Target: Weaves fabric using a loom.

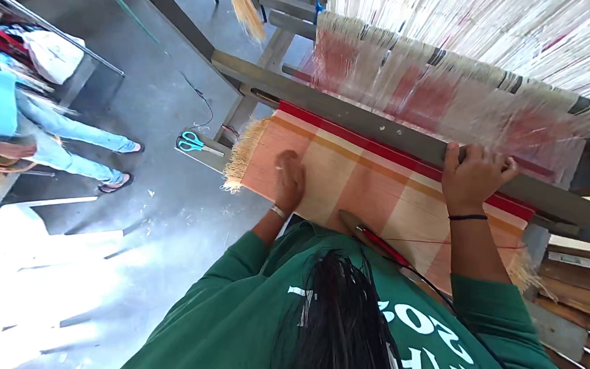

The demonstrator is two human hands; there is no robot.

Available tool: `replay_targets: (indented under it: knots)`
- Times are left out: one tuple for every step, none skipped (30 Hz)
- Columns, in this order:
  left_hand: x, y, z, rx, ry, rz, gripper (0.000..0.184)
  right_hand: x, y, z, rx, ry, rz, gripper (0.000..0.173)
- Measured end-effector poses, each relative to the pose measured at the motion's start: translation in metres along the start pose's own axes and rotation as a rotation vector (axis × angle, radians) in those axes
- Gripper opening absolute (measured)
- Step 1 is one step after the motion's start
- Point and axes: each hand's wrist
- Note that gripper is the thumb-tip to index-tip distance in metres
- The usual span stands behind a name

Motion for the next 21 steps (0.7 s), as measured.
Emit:
replay_targets:
  knots:
    - [-0.011,0.019,0.007,-0.084,0.035,-0.081,0.044,0.000,-0.006,0.000,0.003,-0.001,-0.014,0.074]
    - [-0.022,0.036,0.015,-0.173,0.073,-0.178,0.047,0.001,-0.010,0.001,0.002,0.004,-0.035,0.076]
    - [-0.031,0.048,0.023,-0.279,0.090,-0.275,0.052,0.001,-0.016,0.001,-0.001,0.008,-0.050,0.077]
    - [-0.040,0.053,0.030,-0.410,0.091,-0.363,0.055,0.000,-0.024,0.001,0.003,0.013,-0.056,0.078]
    - [-0.047,0.056,0.035,-0.540,0.090,-0.443,0.057,0.000,-0.030,0.001,0.013,0.016,-0.061,0.080]
    - [-0.054,0.057,0.040,-0.637,0.093,-0.527,0.057,0.001,-0.033,0.001,0.022,0.021,-0.064,0.081]
    - [-0.058,0.056,0.043,-0.701,0.093,-0.593,0.055,0.001,-0.035,0.002,0.029,0.027,-0.066,0.083]
    - [-0.061,0.055,0.045,-0.741,0.084,-0.637,0.052,0.002,-0.036,0.001,0.028,0.031,-0.070,0.085]
    - [-0.062,0.053,0.046,-0.761,0.070,-0.659,0.050,0.003,-0.035,0.001,0.026,0.027,-0.076,0.086]
    - [-0.064,0.053,0.047,-0.772,0.054,-0.661,0.047,0.004,-0.035,0.001,0.025,0.021,-0.084,0.086]
    - [-0.067,0.055,0.046,-0.783,0.032,-0.648,0.046,0.006,-0.034,0.001,0.019,0.008,-0.100,0.086]
    - [-0.069,0.056,0.046,-0.792,0.005,-0.625,0.044,0.008,-0.035,0.000,0.013,-0.010,-0.120,0.086]
    - [-0.070,0.058,0.045,-0.792,-0.015,-0.604,0.044,0.010,-0.033,-0.001,0.012,-0.026,-0.145,0.086]
    - [-0.070,0.058,0.044,-0.787,-0.033,-0.587,0.043,0.012,-0.028,-0.001,0.017,-0.033,-0.168,0.087]
    - [-0.070,0.059,0.044,-0.788,-0.045,-0.563,0.043,0.015,-0.020,-0.001,0.021,-0.035,-0.187,0.087]
    - [-0.069,0.059,0.044,-0.790,-0.054,-0.548,0.043,0.019,-0.009,-0.001,0.022,-0.034,-0.202,0.087]
    - [-0.068,0.060,0.045,-0.792,-0.061,-0.546,0.042,0.023,0.004,-0.002,0.023,-0.026,-0.223,0.088]
    - [-0.066,0.059,0.046,-0.795,-0.071,-0.548,0.042,0.027,0.013,-0.001,0.025,-0.026,-0.246,0.088]
    - [-0.064,0.059,0.048,-0.797,-0.077,-0.552,0.043,0.030,0.016,0.001,0.029,-0.034,-0.272,0.089]
    - [-0.064,0.059,0.050,-0.797,-0.081,-0.551,0.043,0.031,0.013,0.003,0.025,-0.050,-0.292,0.089]
    - [-0.065,0.058,0.051,-0.795,-0.083,-0.546,0.043,0.032,0.009,0.003,0.026,-0.041,-0.305,0.090]
Point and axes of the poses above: each hand's wrist, its own y-axis away from the middle knuckle, its own x-axis out of the back of the hand, z = x × y, and after that the axes turned 5 degrees about -x, right-handed
